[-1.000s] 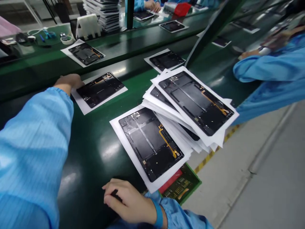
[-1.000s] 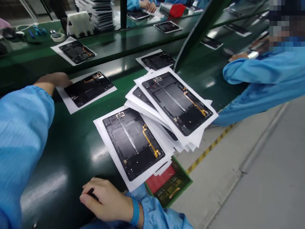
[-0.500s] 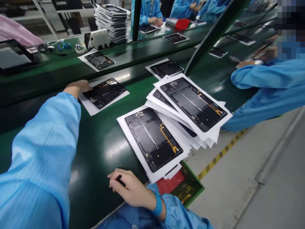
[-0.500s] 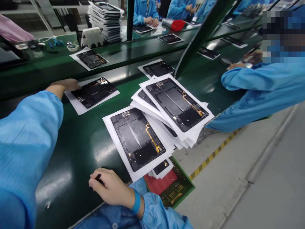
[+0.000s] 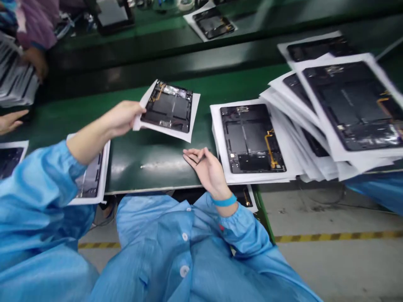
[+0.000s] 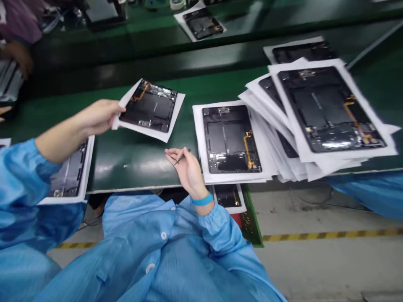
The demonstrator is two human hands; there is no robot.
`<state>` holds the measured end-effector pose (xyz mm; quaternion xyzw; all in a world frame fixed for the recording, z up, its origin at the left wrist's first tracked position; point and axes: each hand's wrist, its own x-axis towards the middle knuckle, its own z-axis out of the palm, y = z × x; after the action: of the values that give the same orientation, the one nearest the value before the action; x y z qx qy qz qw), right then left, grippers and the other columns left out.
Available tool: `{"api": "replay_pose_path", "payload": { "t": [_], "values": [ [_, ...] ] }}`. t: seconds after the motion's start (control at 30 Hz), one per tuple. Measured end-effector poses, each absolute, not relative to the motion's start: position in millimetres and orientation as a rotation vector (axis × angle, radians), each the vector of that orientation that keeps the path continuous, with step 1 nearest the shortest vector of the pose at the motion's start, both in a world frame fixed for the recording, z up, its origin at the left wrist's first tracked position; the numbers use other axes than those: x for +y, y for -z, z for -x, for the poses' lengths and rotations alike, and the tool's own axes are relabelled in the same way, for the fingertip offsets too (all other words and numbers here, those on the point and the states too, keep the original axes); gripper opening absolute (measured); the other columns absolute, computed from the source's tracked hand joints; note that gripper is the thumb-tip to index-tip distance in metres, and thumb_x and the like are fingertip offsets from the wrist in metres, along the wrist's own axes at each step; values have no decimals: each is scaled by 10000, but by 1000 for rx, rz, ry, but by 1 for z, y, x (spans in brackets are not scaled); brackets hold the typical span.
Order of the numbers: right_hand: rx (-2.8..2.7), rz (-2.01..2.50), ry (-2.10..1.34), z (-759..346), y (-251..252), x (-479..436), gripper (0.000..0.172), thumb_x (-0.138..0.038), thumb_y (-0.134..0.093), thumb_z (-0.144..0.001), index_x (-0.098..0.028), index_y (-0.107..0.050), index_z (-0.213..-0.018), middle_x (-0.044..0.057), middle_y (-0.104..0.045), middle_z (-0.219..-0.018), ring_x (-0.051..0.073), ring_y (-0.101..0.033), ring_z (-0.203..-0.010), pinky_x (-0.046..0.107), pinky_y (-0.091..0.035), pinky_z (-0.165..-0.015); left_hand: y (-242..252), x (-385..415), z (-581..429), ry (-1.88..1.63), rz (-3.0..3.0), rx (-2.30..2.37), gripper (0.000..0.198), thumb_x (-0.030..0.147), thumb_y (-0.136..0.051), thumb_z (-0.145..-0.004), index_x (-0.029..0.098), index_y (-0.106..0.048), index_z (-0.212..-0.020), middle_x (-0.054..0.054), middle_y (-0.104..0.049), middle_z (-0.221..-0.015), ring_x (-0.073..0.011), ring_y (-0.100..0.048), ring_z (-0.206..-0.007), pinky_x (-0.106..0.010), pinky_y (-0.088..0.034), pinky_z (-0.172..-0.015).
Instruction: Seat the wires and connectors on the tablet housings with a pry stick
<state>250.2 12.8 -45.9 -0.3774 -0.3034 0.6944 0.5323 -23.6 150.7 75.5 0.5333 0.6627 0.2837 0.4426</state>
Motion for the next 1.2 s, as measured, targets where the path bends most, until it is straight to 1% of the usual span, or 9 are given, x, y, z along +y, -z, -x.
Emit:
{"api": "replay_pose_path", "payload": {
  "t": [0.13,0.3,0.43,0.6,0.7,0.87,0.97,1.07,1.2],
  "values": [
    [-669,880,-1736,-253,50,0,621,-790,-791,-933,-281,-476,-768,86,-813,-1455,317,-796,-1325,619,-616,-1247,-28,17,38,-708,-1213,1632,308,387,-610,-891,159,-730,-1060,-79,-773,-944,-262,-757,-938,-451,-667,-998],
    [-948,982,-1561,-261,60,-10,597,-799,-666,-1037,-269,-520,-804,135,-766,-1555,304,-726,-1493,569,-545,-1325,-1,-60,44,-699,-1308,1726,750,501,-732,-846,197,-648,-1527,-95,-774,-1153,-337,-713,-1156,-546,-565,-1218],
    [-1405,1157,-1125,-263,58,-6,624,-796,-511,-1116,-257,-628,-827,94,-803,-1498,271,-668,-1553,561,-349,-1456,5,-59,50,-622,-1815,1997,689,499,-624,-1007,226,-595,-1640,-173,-621,-1568,-429,-528,-1512,-623,-348,-1405],
    [-1820,1192,-947,-261,59,5,657,-766,-365,-1172,-266,-640,-845,62,-866,-1262,291,-638,-1594,662,-84,-1510,29,-37,49,-458,-2066,2014,595,540,-521,-1096,326,-601,-1646,-94,-514,-1764,-429,-377,-1686,-679,-356,-1395],
    [-1832,1226,-944,-263,60,11,658,-756,-362,-1179,-263,-621,-828,61,-867,-1159,295,-656,-1576,677,-38,-1505,43,-35,51,-485,-2022,1988,641,535,-501,-1097,367,-524,-1715,-24,-463,-1817,-405,-281,-1754,-695,-323,-1403],
    [-1844,1280,-896,-262,49,9,600,-664,-351,-1216,-279,-634,-854,44,-862,-1149,268,-670,-1553,611,-73,-1511,44,-41,55,-538,-1931,1901,632,585,-438,-1130,430,-490,-1740,52,-373,-1871,-404,-160,-1813,-709,-191,-1459],
    [-1795,1307,-812,-257,41,0,597,-654,-339,-1219,-281,-671,-891,33,-808,-1044,266,-766,-1319,620,-251,-1457,33,-48,51,-557,-1887,1901,625,600,-462,-1138,424,-487,-1737,40,-325,-1893,-431,-108,-1824,-729,-128,-1465],
    [-1821,1300,-828,-251,37,-9,589,-654,-355,-1215,-278,-704,-926,31,-751,-959,251,-749,-1078,587,-483,-1275,20,-62,40,-543,-1945,1933,565,557,-468,-1159,364,-544,-1685,-20,-400,-1855,-416,-156,-1817,-690,-191,-1459],
    [-2040,1136,-1011,-244,35,-12,472,-614,-481,-1204,-269,-732,-1002,2,-752,-887,214,-716,-937,571,-523,-1220,12,-88,17,-434,-2051,1740,425,588,-466,-1162,353,-759,-1362,2,-660,-1621,-399,-408,-1720,-661,-352,-1395]
  ]
}}
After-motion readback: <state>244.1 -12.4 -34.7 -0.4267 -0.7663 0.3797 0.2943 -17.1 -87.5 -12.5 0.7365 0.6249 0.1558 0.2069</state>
